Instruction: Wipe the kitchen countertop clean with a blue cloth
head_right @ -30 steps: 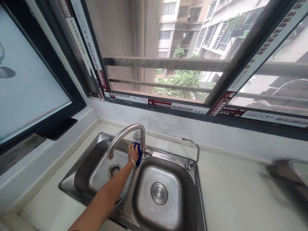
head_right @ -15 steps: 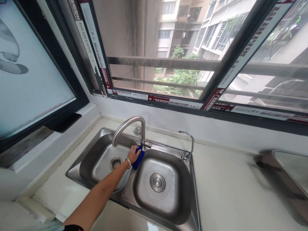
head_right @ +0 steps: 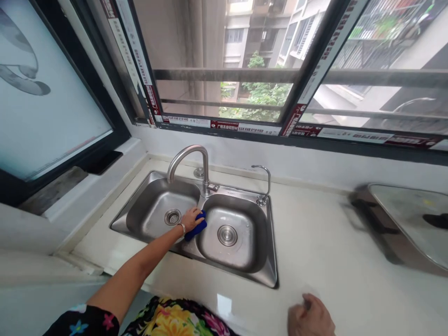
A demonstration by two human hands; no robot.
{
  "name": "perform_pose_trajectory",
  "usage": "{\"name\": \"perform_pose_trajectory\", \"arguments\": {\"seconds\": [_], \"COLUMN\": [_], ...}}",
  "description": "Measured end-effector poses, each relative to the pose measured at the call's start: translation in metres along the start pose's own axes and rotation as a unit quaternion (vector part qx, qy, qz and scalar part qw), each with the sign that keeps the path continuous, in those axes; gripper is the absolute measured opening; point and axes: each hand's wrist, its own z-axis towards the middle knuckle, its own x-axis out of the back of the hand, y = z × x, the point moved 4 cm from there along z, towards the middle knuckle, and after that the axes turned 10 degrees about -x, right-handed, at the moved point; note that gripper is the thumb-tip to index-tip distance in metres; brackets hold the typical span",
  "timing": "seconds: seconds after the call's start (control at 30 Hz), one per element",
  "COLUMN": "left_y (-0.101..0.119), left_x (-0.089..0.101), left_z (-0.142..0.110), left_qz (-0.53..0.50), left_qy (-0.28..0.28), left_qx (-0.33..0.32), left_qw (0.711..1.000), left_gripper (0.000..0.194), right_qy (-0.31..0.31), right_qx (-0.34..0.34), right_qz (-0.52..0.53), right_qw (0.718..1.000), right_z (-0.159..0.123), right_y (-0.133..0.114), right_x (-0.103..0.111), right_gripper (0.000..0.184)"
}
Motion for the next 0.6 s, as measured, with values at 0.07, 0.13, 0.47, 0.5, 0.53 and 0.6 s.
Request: {"name": "perform_pose_trajectory", "arguments": {"seconds": [0.07, 0.13, 0.47, 0.5, 0.53, 0.6], "left_y": [0.001, 0.002, 0.028, 0.03, 0.032, 0.031], "left_x": [-0.001, 0.0, 0.003, 0.003, 0.004, 0.008], "left_z": [-0.017, -0.032, -0.071, -0.072, -0.073, -0.076], "left_qz": [-0.002, -0.006, -0.017, -0.015, -0.012, -0.003], "left_qy": [-0.02, -0.043, -0.171, -0.178, -0.183, -0.191], "left_qx": [-0.017, -0.037, -0.102, -0.099, -0.095, -0.082], "left_qw": [1.0, 0.998, 0.98, 0.979, 0.979, 0.978], "left_gripper": [0.027, 0.026, 0.022, 0.023, 0.023, 0.024], "right_qy": [-0.001, 0.001, 0.031, 0.029, 0.029, 0.031], "right_qx": [0.006, 0.009, 0.04, 0.042, 0.044, 0.048], "right_qz": [0.002, 0.006, 0.044, 0.047, 0.051, 0.058], "right_qw": [1.0, 1.0, 0.998, 0.998, 0.997, 0.997], "right_z": [0.0, 0.0, 0.0, 0.0, 0.0, 0.0], "right_y": [-0.003, -0.002, 0.007, 0.006, 0.005, 0.002], "right_x": [0.002, 0.002, -0.002, -0.002, -0.001, 0.002], "right_gripper": [0.034, 0.033, 0.031, 0.031, 0.031, 0.032]}}
